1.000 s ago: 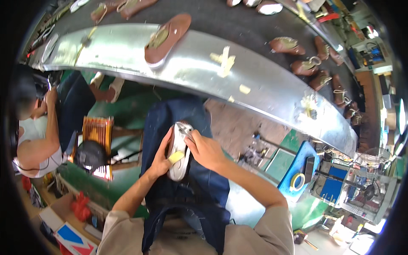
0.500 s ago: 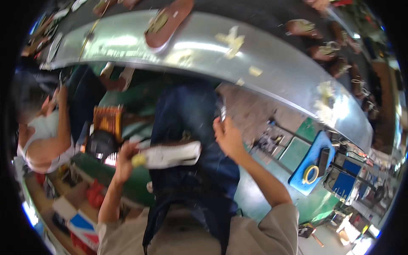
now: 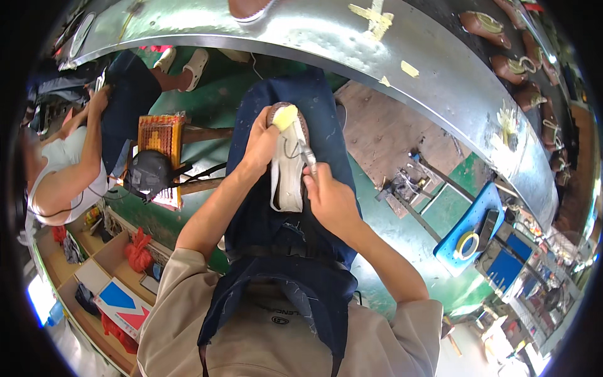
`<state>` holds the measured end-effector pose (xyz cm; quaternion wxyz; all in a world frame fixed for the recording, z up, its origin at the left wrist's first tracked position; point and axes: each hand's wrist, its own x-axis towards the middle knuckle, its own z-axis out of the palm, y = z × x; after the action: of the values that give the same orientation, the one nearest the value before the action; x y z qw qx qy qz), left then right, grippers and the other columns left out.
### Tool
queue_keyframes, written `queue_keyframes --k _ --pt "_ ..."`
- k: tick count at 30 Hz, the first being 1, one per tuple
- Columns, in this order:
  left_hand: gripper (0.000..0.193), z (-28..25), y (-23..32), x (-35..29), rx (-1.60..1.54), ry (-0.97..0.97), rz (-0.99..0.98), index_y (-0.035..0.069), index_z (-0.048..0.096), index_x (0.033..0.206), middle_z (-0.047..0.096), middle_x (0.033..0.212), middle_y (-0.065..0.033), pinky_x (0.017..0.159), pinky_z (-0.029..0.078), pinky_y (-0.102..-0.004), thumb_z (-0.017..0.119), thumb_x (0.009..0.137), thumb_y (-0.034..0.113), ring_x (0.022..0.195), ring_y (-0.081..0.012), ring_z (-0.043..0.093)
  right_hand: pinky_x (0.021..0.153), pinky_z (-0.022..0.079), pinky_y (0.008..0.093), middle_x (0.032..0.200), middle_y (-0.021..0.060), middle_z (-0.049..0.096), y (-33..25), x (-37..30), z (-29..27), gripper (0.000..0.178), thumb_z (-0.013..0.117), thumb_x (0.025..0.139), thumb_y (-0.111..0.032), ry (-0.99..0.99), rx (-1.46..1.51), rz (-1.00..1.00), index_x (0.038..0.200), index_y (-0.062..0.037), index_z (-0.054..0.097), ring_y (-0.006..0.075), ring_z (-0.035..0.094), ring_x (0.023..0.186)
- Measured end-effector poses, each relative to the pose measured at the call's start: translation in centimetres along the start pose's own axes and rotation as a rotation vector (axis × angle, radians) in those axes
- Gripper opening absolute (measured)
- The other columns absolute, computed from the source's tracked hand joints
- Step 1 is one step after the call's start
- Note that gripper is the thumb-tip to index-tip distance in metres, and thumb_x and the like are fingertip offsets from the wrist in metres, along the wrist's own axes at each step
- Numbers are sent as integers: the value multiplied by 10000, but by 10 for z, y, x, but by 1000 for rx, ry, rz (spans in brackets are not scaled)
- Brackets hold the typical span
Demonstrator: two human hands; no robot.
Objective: Manually lasting shoe uppers onto the last and securing them to the insole using lasting pliers.
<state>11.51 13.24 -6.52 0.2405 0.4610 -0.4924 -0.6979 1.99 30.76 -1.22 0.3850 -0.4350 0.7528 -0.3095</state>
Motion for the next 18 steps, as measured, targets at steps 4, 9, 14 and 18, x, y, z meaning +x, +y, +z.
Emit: queue_keyframes --k 4,9,14,18 --pt "712 -7 7 -15 -494 -169 -443 15 625 1325 713 1221 -122 956 560 -373 349 1082 625 1047 -213 699 597 507 309 746 73 646 -14 1 -23 210 525 1091 -212 9 213 148 1205 -39 552 148 637 611" --pt "634 -11 -42 -44 -600 -167 -277 35 409 1565 543 1512 -107 1185 378 -361 351 1127 489 1373 -218 528 639 521 364 710 86 662 14 23 -26 240 518 1092 -294 -98 8 109 1154 -65 556 229 692 654" --pt "619 -31 -43 -62 -305 -286 -39 79 179 1663 283 1688 -101 1264 218 -343 358 1145 367 1546 -211 275 705 545 307 882 75 707 1 25 -59 332 490 1112 -261 -639 294 273 1326 -12 540 166 693 757" --pt "632 -39 -40 -62 -126 -317 62 79 155 1668 260 1700 -104 1269 192 -342 374 1143 355 1559 -211 242 711 548 396 970 147 735 -7 35 -36 271 528 1088 -244 -595 143 125 1238 -19 538 290 731 818"
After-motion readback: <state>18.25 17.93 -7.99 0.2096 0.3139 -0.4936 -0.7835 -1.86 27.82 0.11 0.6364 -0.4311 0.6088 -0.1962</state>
